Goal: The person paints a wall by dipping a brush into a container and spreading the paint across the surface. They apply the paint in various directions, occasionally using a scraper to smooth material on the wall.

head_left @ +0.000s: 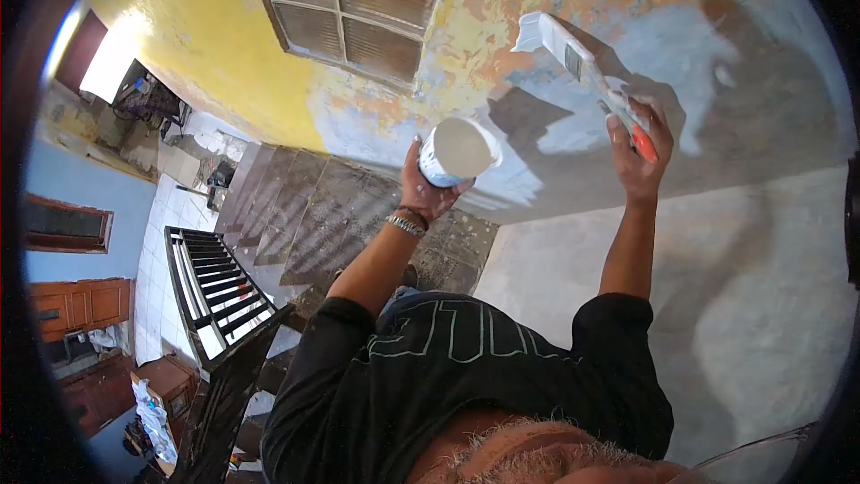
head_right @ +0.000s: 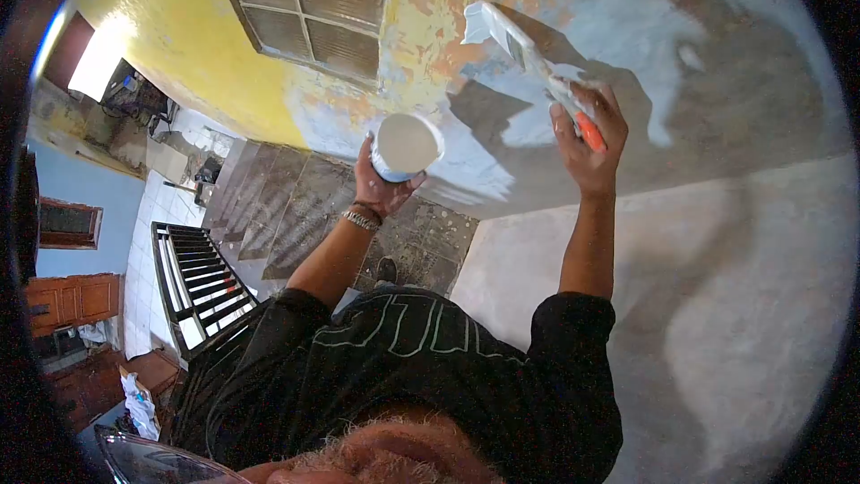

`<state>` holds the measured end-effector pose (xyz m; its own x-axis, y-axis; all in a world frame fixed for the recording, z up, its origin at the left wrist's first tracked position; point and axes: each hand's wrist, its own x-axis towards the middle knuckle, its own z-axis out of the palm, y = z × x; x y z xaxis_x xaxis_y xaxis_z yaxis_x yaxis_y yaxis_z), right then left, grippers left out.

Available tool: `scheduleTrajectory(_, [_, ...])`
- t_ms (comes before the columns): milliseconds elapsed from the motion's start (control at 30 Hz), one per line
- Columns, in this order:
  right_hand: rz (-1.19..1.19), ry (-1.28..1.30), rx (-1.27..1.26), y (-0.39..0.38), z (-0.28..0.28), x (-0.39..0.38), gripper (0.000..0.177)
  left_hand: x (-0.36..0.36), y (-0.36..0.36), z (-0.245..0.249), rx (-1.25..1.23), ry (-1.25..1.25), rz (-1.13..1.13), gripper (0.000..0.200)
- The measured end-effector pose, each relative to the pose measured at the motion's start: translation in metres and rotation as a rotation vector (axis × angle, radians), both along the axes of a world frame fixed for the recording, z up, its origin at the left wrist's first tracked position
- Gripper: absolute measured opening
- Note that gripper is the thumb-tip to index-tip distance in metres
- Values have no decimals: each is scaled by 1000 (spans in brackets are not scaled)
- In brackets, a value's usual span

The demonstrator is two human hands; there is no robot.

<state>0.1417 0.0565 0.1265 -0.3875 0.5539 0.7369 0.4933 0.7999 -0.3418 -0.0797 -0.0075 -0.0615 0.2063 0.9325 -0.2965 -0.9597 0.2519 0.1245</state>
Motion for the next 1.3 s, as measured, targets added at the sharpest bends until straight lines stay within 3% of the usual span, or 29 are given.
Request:
scheduleTrajectory(167, [126,-99,-12,-4,-42,-18,25,-26,-46,-20,13,30,-7,57])
scheduleTrajectory(233, [51,-114,-192,7,-57,-24,25,-32,-66,1,-182,83,116,57])
scheduleTrajectory(267, [48,-114,-189,13,-49,-24,25,-38,-77,-15,-178,83,113,57])
scheduleTrajectory(333, [48,-88,68,23,-19,-24,24,-55,-97,-56,-47,147,120,61])
scheduleTrajectory(433, [-42,-98,236,26,40,-14,21,-58,-122,-37,-221,161,245,59])
scheduleTrajectory(533, [-25,-133,393,23,100,-6,20,-65,-141,-40,-211,165,304,57])
scheduleTrajectory(633, [-44,-74,247,-1,104,-14,20,-74,-155,-55,-212,175,350,57])
scheduleTrajectory(767, [78,-234,69,-1,9,-11,23,-80,-164,-54,-231,141,418,57])
scheduleTrajectory(800, [75,-226,-129,-7,-13,-17,27,-82,-166,-55,-221,139,414,57])
scheduleTrajectory(867, [26,-295,-279,-9,-32,-24,30,-86,-171,-58,-221,197,416,57])
scheduleTrajectory(967, [4,-295,-6,9,-9,-11,28,-86,-169,-57,-279,175,448,56])
scheduleTrajectory(1133, [-64,-366,687,18,114,15,24,-79,-168,-50,-285,207,475,54])
scheduleTrajectory(1167, [-68,-366,688,6,131,9,24,-81,-168,-59,-283,209,473,54])
scheduleTrajectory(1233, [-52,-224,341,-20,151,-6,26,-87,-171,-88,-82,181,375,58])
scheduleTrajectory(1300, [-23,-273,448,-15,120,0,27,-84,-172,-87,-159,157,402,58])
